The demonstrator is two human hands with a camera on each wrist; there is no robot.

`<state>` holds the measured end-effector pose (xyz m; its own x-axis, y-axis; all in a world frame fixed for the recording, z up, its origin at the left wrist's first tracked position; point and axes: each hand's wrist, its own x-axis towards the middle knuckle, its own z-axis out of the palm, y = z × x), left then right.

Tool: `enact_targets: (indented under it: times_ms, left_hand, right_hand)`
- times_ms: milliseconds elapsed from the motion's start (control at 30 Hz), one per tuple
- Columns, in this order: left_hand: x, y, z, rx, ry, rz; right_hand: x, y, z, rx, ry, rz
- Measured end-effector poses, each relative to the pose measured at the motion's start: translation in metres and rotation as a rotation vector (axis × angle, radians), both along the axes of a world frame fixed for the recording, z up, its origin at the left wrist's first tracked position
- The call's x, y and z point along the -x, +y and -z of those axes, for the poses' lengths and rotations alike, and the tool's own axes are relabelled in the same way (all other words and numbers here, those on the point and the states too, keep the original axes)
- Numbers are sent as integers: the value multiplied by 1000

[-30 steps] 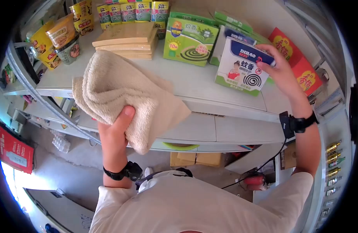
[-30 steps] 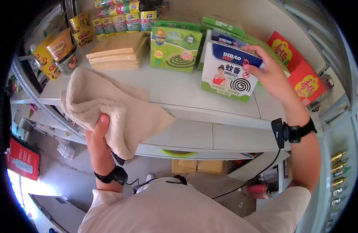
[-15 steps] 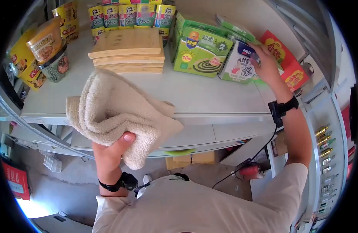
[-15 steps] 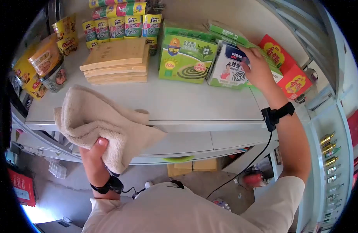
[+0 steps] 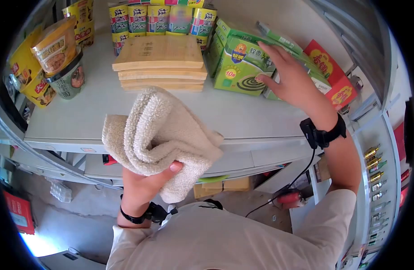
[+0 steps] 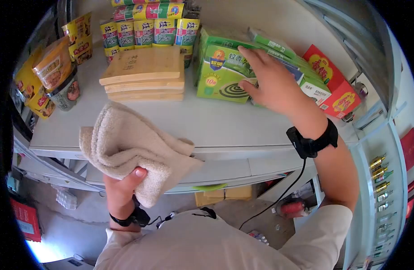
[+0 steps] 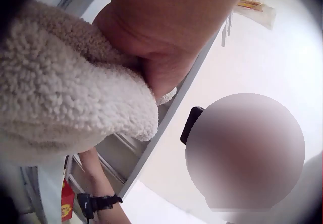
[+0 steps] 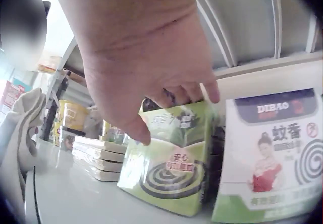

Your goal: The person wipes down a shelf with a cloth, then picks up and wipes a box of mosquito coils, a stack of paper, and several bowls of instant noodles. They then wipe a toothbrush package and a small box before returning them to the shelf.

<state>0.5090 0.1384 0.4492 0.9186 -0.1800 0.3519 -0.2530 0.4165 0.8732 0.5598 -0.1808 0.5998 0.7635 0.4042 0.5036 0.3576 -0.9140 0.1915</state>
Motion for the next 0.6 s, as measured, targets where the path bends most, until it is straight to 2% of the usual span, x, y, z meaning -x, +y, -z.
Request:
enact_targets:
  times_ms: [67,167,267,400,500,533,600]
  left_hand:
    - [-1,2,0,-23,-13,-9]
    - [-2,3,3,-59,-43,-28]
    - [-6,4,2,-88,-93,-16]
    - [-8,8,8,-141,-157,-57]
    - [-13,21,35,-248,-260,-3]
    - [-14,20,40,-220,-260,49]
    - [-9,12,54,-180,-148,166]
  right_hand:
    - [0,10,-3,-5,-12,63]
    - [4,9,-11,19,150,124]
    - [16,9,-8,-41,176,31]
    - [70,41,-7,-89,122,33]
    - [119,65,-5,-167,8,3]
    - [135,74,-8,-186,25,-6]
    - [155,83,-3,-293,77,-65]
